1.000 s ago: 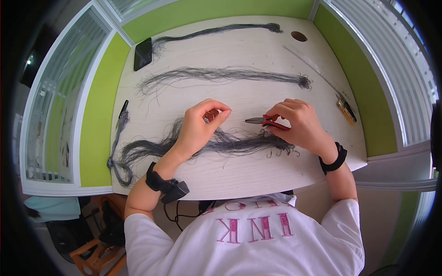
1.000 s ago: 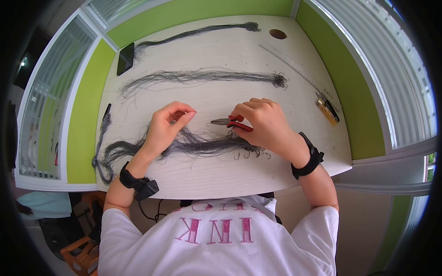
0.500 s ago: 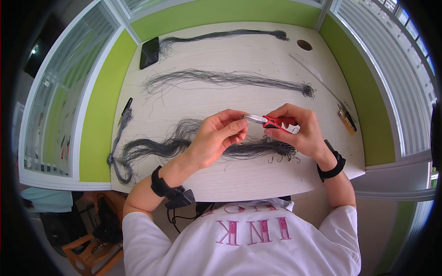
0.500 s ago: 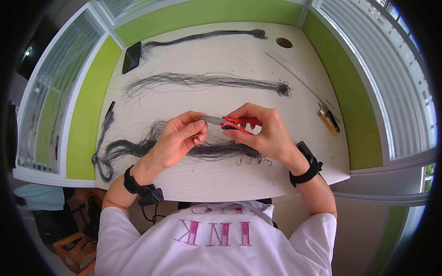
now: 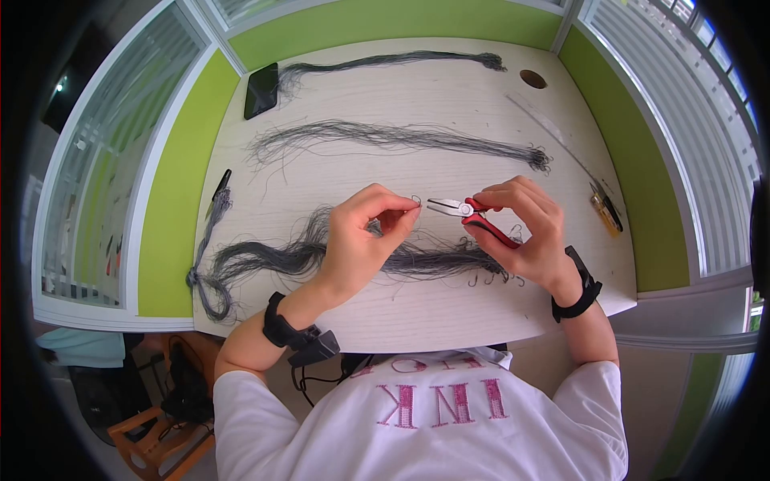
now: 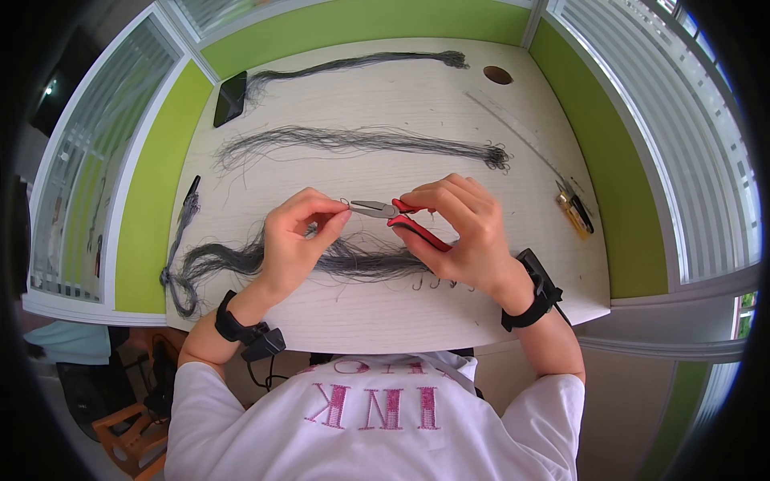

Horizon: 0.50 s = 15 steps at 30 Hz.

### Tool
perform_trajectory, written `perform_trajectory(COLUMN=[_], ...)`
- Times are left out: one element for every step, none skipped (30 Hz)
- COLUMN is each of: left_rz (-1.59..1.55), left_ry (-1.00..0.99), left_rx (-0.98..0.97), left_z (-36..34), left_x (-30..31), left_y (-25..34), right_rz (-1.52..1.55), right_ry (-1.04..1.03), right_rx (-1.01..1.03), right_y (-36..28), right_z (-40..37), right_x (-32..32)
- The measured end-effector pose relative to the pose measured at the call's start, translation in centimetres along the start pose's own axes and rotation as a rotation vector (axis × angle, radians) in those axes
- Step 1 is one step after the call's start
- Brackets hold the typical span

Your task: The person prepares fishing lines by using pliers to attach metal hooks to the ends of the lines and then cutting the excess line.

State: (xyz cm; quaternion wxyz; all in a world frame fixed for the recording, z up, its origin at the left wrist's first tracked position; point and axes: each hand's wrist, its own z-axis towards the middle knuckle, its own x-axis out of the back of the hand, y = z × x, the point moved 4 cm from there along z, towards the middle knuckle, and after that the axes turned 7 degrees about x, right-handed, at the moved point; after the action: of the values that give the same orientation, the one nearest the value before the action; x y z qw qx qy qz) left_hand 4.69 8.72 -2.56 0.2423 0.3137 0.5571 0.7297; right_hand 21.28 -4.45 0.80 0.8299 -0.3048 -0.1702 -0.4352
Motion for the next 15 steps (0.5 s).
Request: perform_trajectory(left_rz=[0.184, 0.184, 0.245, 0.307, 0.308, 0.351, 0.393, 0.393, 0.394, 0.395, 0.395, 0.396, 0.397, 0.397, 0.408], left_ry=[0.022, 0.021, 0.047, 0.072, 0.071, 0.073, 0.074, 0.073, 0.073, 0.073, 0.072, 0.08, 0.088, 0.087, 0.089], left_rx=[-0.115, -0.114, -0.153, -0.193, -0.192, -0.232, -0.272, -0.271, -0.287, -0.303, -0.302, -0.305, -0.309, -0.308, -0.32], left_z=[-0.13, -0.14, -0.2, -0.24, -0.23, -0.26, -0.3, -0.29, -0.31, -0.33, -0.33, -0.35, -0.34, -0.34, -0.36], left_x=[0.07, 0.02, -0.04, -0.11, -0.18, -0.3, -0.43, -0.51, -0.6, -0.66, -0.68, -0.67, -0.65, -0.66, -0.68], left_y=[0.48, 0.52, 0.72, 0.9, 0.89, 1.04, 1.16, 1.12, 1.11, 1.11, 1.06, 1.04, 1.02, 0.99, 1.01], right_rz=[0.001, -0.044, -0.087, -0.086, -0.105, -0.125, -0.125, -0.142, -0.16, -0.16, -0.155, -0.151, -0.151, -0.147, -0.144], right_ry=[0.0, -0.018, -0.036, -0.035, -0.032, -0.028, -0.029, -0.036, -0.044, -0.044, -0.052, -0.059, -0.059, -0.072, -0.086], right_rx=[-0.001, 0.046, 0.093, 0.092, 0.102, 0.113, 0.112, 0.093, 0.074, 0.073, 0.06, 0.048, 0.047, 0.045, 0.044], right_y=[-0.02, -0.25, -0.49, -0.57, -0.72, -0.8, -0.78, -0.68, -0.58, -0.53, -0.41, -0.3, -0.28, -0.26, -0.24], right_z=[0.04, 0.1, 0.14, 0.15, 0.16, 0.16, 0.16, 0.14, 0.12, 0.07, -0.02, -0.09, -0.11, -0.15, -0.17], right_x=[-0.03, -0.08, -0.17, -0.26, -0.34, -0.39, -0.4, -0.42, -0.44, -0.44, -0.47, -0.49, -0.49, -0.54, -0.59])
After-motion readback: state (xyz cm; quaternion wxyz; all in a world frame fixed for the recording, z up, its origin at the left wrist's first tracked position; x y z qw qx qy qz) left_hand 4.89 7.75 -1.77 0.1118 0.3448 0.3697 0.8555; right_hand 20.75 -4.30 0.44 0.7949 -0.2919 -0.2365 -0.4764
